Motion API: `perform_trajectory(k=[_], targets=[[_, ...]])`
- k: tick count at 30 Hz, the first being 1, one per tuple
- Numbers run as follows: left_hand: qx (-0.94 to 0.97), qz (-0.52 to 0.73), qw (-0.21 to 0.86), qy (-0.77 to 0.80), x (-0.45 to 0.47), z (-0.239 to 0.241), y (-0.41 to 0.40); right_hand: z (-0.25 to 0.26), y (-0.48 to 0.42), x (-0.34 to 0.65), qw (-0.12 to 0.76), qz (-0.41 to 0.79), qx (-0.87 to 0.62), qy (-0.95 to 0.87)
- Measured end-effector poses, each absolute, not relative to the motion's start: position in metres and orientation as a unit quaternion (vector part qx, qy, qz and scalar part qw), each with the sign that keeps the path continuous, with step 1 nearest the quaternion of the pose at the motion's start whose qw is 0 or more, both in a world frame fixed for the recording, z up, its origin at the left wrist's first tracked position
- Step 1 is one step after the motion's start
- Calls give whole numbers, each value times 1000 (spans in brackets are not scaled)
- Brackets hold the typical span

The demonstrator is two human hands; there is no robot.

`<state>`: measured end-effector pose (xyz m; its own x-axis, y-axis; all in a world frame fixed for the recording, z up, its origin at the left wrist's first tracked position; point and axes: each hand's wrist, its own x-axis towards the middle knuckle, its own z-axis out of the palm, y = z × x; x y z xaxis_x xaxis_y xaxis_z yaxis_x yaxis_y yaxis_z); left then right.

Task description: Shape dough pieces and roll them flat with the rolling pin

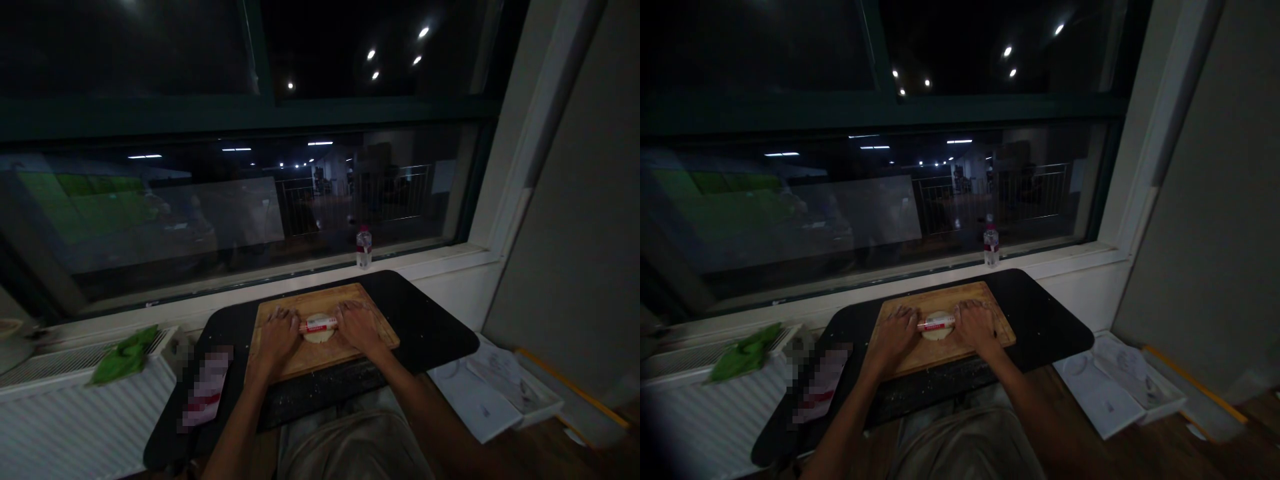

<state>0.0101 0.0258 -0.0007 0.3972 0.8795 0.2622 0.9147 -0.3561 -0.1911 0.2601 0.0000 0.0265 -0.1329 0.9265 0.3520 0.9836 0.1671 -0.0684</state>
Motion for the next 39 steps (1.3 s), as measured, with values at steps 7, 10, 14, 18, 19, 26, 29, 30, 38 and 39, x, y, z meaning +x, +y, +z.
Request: perform_trajectory(k=[7,10,14,18,19,26,29,30,38,39], targets=[[-827,-91,111,-544,12,9,7,26,-14,259,172,-82,-635,-748],[-821,-95,103,-553,12,8,3,23,-17,260,178,-77,-630,-752],[-816,-91,106,-561,11,7,-2,18,-22,260,196,-73,-626,-751],[-810,-99,95,-570,9,5,-7,13,-27,260,207,-66,-626,-749],[-807,-104,92,-574,9,4,-8,12,-28,260,209,-66,-624,-750],[-809,-96,98,-572,7,1,-15,5,-36,263,229,-87,-609,-754],[-803,-102,92,-580,8,0,-18,3,-38,264,229,-88,-606,-757],[-800,-108,86,-584,8,0,-19,2,-38,264,229,-88,-606,-757],[-788,-146,67,-595,10,-2,-25,-3,-42,264,231,-94,-606,-756],[-785,-145,67,-598,10,-3,-26,-3,-43,264,231,-98,-605,-756]])
